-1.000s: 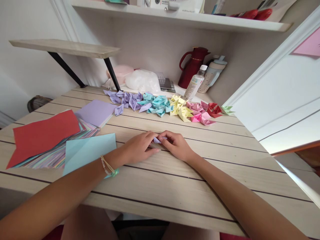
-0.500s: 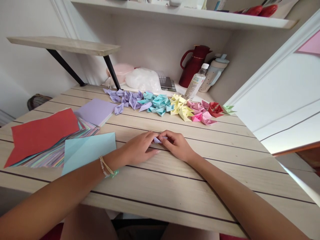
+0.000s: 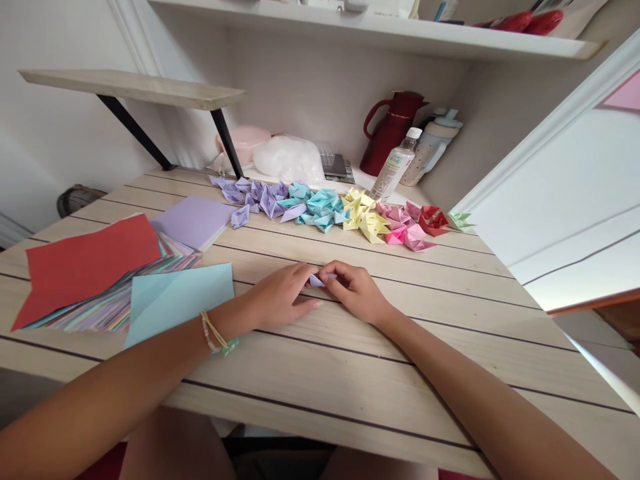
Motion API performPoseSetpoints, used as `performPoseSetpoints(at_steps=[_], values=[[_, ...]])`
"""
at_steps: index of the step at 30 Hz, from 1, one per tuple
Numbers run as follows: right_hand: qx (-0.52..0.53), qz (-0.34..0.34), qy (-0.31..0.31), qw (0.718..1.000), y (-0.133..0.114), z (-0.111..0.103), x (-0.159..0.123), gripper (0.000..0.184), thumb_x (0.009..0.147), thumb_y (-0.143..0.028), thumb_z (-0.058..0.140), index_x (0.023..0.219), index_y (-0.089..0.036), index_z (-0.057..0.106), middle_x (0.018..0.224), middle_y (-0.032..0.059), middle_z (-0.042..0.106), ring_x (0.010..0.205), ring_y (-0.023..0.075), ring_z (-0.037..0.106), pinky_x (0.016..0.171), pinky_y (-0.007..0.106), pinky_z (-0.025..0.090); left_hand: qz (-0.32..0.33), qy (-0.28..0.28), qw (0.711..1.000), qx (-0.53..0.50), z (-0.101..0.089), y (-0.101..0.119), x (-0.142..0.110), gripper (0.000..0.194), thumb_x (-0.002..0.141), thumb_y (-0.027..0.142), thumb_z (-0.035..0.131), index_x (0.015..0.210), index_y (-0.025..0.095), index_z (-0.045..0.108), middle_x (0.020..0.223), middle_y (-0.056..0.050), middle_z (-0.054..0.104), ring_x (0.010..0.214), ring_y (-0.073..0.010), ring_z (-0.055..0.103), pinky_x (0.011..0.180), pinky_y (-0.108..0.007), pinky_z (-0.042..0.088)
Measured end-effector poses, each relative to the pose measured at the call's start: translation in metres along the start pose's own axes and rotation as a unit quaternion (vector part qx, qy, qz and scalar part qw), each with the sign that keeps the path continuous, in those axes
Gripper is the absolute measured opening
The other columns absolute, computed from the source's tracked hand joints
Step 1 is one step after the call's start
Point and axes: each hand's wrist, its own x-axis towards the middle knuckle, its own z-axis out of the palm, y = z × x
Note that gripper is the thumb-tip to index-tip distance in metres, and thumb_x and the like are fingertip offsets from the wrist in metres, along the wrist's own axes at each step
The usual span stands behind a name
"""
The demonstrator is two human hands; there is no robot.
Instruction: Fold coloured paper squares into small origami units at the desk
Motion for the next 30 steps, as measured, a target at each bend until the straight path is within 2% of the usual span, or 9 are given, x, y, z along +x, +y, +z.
performPoseSetpoints(at_steps=[12, 24, 30], values=[[-0.001, -0.001, 0.001, 1.0, -0.0009, 0.0001, 0.0, 0.017, 0.085, -0.03, 0.048, 0.087, -0.018, 0.061, 0.081, 0.0016, 0.065, 0.063, 0.0119, 0.051, 0.059, 0.023, 0.04, 0.001, -0.01, 1.0, -0.004, -0.0013, 0.0023, -0.0046, 0.043, 0.075, 0.035, 0.062, 0.113, 0.02, 0.047, 0.111, -0.009, 0.056, 0.101, -0.025, 0.054, 0.086, -0.04, 0.045], [-0.011, -0.004, 0.0, 1.0, -0.0018, 0.0, -0.0001, 0.019, 0.085, -0.03, 0.048, 0.089, -0.018, 0.062, 0.081, 0.002, 0.066, 0.064, 0.0126, 0.052, 0.06, 0.024, 0.041, 0.005, -0.015, 1.0, 0.005, -0.0025, 0.0072, -0.0075, 0.044, 0.075, 0.035, 0.063, 0.112, 0.02, 0.045, 0.111, -0.01, 0.055, 0.106, -0.0269, 0.052, 0.089, -0.042, 0.043], [-0.013, -0.006, 0.001, 1.0, -0.0022, 0.0003, -0.0002, 0.018, 0.085, -0.029, 0.048, 0.086, -0.019, 0.062, 0.079, 0.0015, 0.065, 0.065, 0.0129, 0.053, 0.06, 0.024, 0.041, 0.004, -0.012, 1.0, -0.004, -0.0013, 0.008, -0.0085, 0.041, 0.077, 0.036, 0.062, 0.111, 0.019, 0.046, 0.108, -0.01, 0.055, 0.099, -0.0252, 0.054, 0.085, -0.039, 0.044]])
